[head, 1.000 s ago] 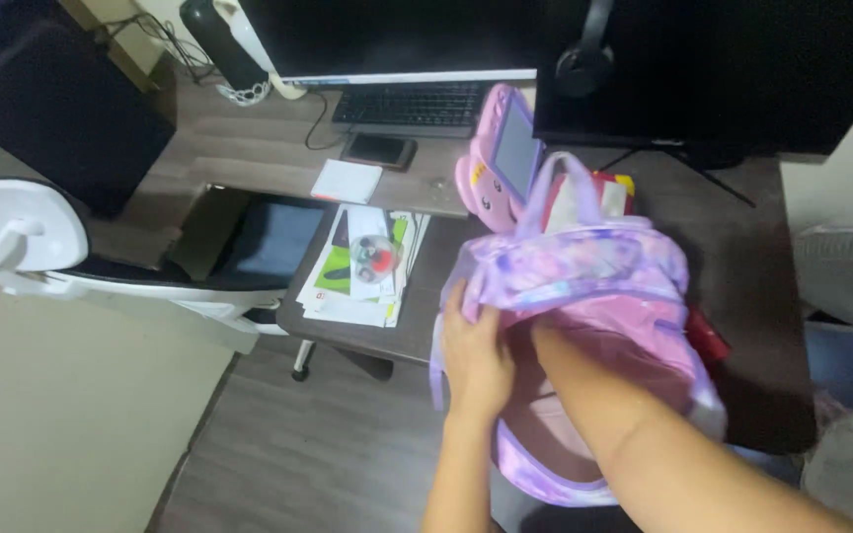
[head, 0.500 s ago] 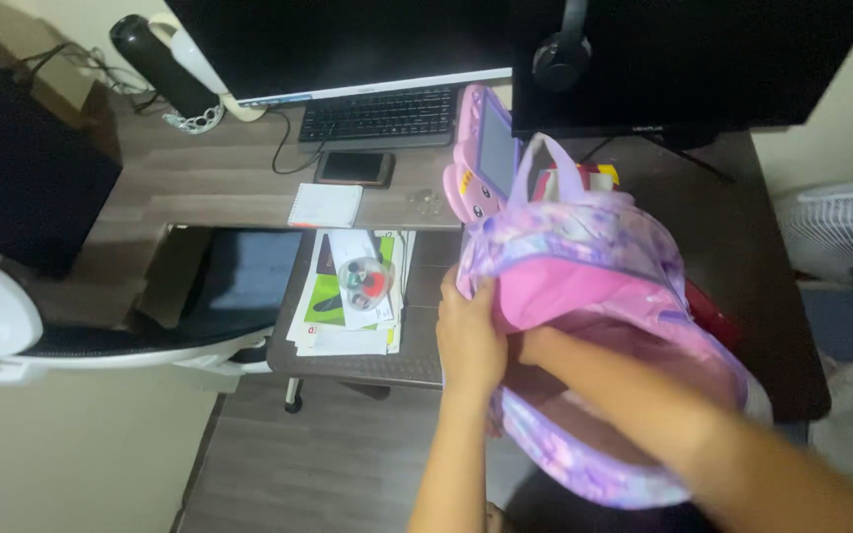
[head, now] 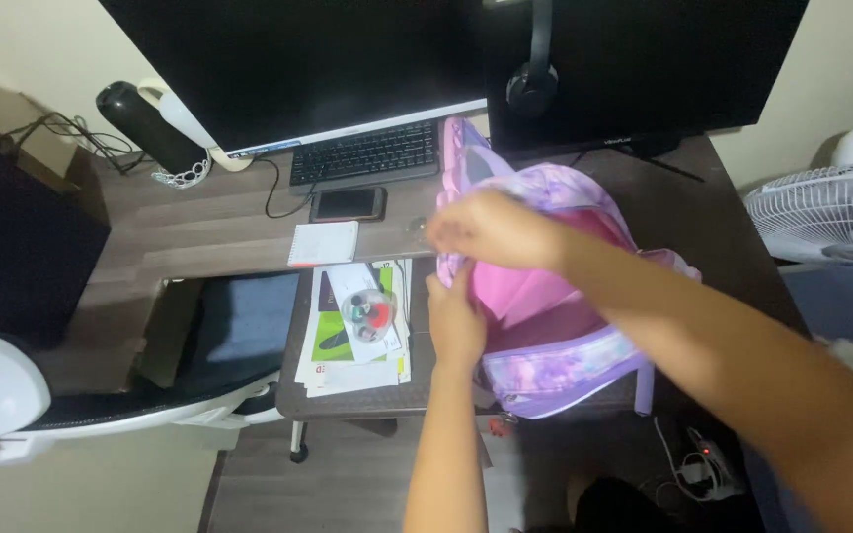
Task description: Organizing items and cleaning out a backpack at a desk.
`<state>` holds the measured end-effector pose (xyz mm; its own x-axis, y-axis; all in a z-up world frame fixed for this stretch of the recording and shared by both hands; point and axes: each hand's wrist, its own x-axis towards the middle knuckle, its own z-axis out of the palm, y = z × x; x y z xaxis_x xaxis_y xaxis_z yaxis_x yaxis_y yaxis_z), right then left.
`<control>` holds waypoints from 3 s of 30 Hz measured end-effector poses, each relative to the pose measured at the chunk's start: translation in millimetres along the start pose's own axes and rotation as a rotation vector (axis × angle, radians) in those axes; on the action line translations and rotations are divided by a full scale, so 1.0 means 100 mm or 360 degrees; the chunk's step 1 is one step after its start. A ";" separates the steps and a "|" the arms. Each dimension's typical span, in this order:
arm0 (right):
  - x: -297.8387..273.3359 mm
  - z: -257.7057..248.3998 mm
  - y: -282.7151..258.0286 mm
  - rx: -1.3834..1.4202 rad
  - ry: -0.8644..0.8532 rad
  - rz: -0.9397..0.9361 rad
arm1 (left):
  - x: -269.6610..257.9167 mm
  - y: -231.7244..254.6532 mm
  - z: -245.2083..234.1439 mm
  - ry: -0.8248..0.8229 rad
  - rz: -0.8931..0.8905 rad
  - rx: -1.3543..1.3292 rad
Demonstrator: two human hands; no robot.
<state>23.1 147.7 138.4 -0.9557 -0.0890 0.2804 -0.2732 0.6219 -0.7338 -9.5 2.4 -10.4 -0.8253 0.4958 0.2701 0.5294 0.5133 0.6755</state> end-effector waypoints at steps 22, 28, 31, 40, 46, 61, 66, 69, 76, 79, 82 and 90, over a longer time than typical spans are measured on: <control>1.76 1.16 3.18 -0.0507 0.0205 0.0488 | 0.35 0.07 0.09 -0.0060 0.0228 0.0353; 1.67 0.54 2.09 -0.0610 0.0328 0.0644 | 0.41 0.03 0.16 0.0035 0.0351 0.0358; 1.71 0.27 1.73 -0.0534 0.0453 0.0615 | 0.40 0.08 0.14 0.0018 0.0296 0.0347; 0.83 -0.52 0.51 -0.0027 0.0795 0.0048 | 0.09 -0.11 -0.22 -0.0144 0.0297 0.0404; -0.35 -0.63 0.30 0.0323 0.0106 -0.0097 | -0.10 -0.18 -0.29 -0.0133 0.0088 0.0159; -1.89 -0.14 -0.11 -0.0772 -0.0719 0.0075 | -0.55 -0.73 -0.02 0.0135 0.0077 -0.1425; -1.92 -0.12 -0.03 -0.0919 -0.0684 0.0161 | -1.04 -0.87 0.01 0.0159 -0.0223 -0.0942; -1.91 -0.04 -0.01 -0.0793 -0.0365 -0.0132 | -1.18 -0.42 0.05 -0.0195 -0.0577 -0.0199; -1.52 0.50 -0.47 -0.0683 -0.0146 -0.0728 | -1.58 -0.53 0.32 -0.0528 -0.0834 0.0202; -1.37 1.20 -0.18 -0.1047 -0.0425 -0.0857 | -1.78 -0.85 0.49 -0.0031 0.0105 -0.0274; -1.16 1.42 0.02 -0.1590 -0.1022 -0.0578 | -1.76 -0.48 0.30 -0.0023 0.0091 0.0659; -1.05 1.30 0.52 -0.2077 -0.1179 -0.0591 | -1.84 -0.11 0.01 -0.0281 -0.0224 0.1403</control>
<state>95.6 87.9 -9.5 -0.8040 -0.4946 -0.3300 -0.5946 0.6675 0.4482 136.4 -93.4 -68.4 -0.8903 0.4505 0.0669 0.4438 0.8911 -0.0951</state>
